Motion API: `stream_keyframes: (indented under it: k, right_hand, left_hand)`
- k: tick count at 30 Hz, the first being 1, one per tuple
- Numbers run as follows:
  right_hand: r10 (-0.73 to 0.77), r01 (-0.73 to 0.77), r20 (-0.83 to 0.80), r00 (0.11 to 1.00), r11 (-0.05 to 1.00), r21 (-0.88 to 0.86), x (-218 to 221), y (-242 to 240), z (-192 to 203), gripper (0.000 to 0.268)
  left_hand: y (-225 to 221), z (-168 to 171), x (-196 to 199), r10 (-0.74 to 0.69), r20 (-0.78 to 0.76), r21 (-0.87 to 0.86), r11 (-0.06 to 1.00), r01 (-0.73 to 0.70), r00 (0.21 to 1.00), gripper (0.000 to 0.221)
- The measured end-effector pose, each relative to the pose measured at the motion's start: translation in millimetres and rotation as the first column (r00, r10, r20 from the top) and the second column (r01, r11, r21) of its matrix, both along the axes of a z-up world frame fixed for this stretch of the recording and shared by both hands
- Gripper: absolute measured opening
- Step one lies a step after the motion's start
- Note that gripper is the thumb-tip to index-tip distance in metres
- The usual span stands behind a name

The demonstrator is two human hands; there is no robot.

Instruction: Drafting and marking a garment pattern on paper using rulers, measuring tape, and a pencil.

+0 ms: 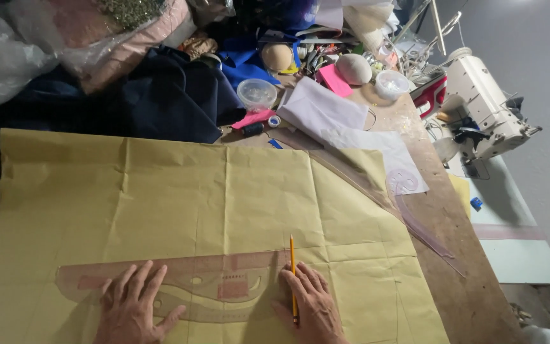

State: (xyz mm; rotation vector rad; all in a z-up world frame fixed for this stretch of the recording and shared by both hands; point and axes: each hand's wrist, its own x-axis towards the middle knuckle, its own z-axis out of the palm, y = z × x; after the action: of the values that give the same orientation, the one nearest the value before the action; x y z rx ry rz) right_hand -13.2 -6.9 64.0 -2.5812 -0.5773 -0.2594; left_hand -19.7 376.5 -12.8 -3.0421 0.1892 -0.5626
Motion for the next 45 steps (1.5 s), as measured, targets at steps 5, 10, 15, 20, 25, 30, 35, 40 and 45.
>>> stream_keyframes:
  k: [5, 10, 15, 20, 25, 30, 35, 40, 45]
  right_hand:
    - [0.005, -0.005, 0.015, 1.000, 1.000, 0.008, 0, -5, -7, 0.056]
    - [-0.010, 0.010, 0.046, 0.999, 1.000, 0.006, 4, -9, -20, 0.056]
    - [-0.019, 0.018, 0.052, 0.998, 1.000, 0.007, 4, -9, -23, 0.058]
    - [-0.008, 0.007, 0.033, 0.999, 1.000, 0.016, 4, -7, -12, 0.054]
    - [-0.018, 0.017, 0.029, 0.999, 1.000, 0.015, 2, -11, -22, 0.054]
    - [0.022, -0.023, 0.025, 0.999, 0.999, 0.038, 9, -7, -8, 0.052]
    - [-0.006, 0.004, 0.048, 0.999, 0.999, 0.038, 6, -4, -14, 0.054]
    - [-0.010, 0.009, 0.044, 0.999, 1.000, 0.012, 6, -7, -22, 0.054]
    - [-0.013, 0.013, 0.046, 0.999, 1.000, 0.010, 6, -7, -19, 0.058]
  left_hand:
    - [0, 1, -1, -0.022, 0.007, -0.004, 1.000, 0.022, 1.000, 0.100]
    - [4, -10, 4, -0.040, 0.034, 0.019, 0.999, 0.039, 0.999, 0.101]
    - [-1, -5, 6, -0.032, 0.119, 0.018, 0.999, 0.031, 0.992, 0.098]
    - [2, -9, 4, -0.023, 0.066, 0.020, 1.000, 0.022, 0.998, 0.100]
    - [-6, 2, 2, -0.033, 0.108, 0.039, 0.999, 0.029, 0.994, 0.096]
    - [-3, 3, 4, -0.012, 0.029, -0.001, 1.000, 0.012, 1.000, 0.099]
    - [-2, 4, 1, -0.017, -0.002, -0.012, 1.000, 0.017, 1.000, 0.100]
    - [-2, 3, 1, -0.017, -0.050, -0.014, 1.000, 0.016, 0.999, 0.101]
    - [-3, 8, 0, -0.015, -0.068, -0.004, 1.000, 0.015, 0.998, 0.100]
